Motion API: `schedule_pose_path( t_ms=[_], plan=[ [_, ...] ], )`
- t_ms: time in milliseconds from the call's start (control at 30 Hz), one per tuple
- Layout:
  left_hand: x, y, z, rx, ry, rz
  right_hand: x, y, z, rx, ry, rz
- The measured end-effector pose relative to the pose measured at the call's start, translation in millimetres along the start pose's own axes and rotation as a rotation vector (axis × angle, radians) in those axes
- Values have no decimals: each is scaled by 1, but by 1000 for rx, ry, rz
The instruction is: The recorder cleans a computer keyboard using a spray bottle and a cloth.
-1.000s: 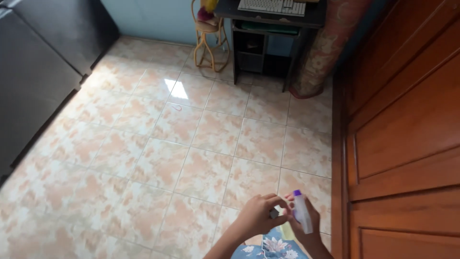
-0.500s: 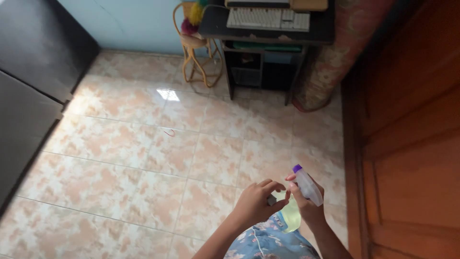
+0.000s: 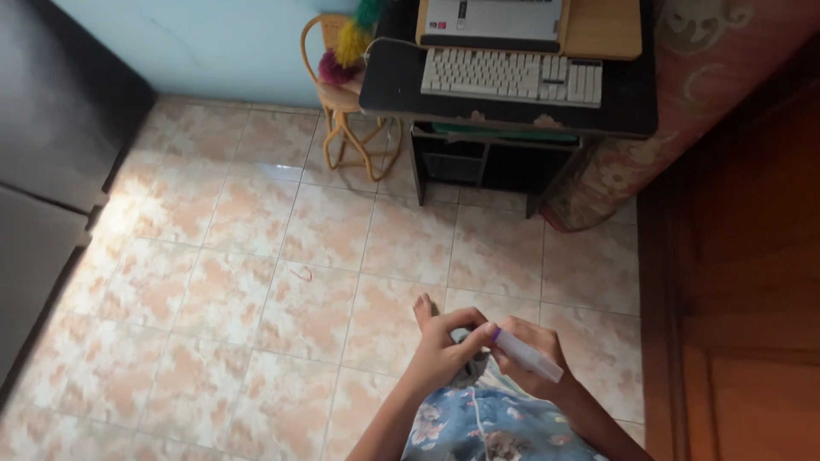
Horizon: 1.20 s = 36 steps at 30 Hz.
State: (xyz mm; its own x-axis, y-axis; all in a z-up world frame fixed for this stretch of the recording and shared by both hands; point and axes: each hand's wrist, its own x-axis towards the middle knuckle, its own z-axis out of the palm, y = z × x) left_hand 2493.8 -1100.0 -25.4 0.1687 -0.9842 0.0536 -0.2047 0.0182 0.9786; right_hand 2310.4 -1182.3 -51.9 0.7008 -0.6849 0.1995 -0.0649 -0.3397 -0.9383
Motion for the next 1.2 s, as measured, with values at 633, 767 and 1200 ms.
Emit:
schedule_pose_path(
  t_ms=[633, 767, 1200],
  plan=[
    [319, -30, -108, -176, -402, 258, 251, 74, -52, 326, 187, 252],
    [363, -41, -119, -52, -369, 396, 297, 91, -71, 342, 136, 184],
    [477, -96, -116, -188, -260, 314, 413, 123, -114, 290, 89, 417]
  ],
)
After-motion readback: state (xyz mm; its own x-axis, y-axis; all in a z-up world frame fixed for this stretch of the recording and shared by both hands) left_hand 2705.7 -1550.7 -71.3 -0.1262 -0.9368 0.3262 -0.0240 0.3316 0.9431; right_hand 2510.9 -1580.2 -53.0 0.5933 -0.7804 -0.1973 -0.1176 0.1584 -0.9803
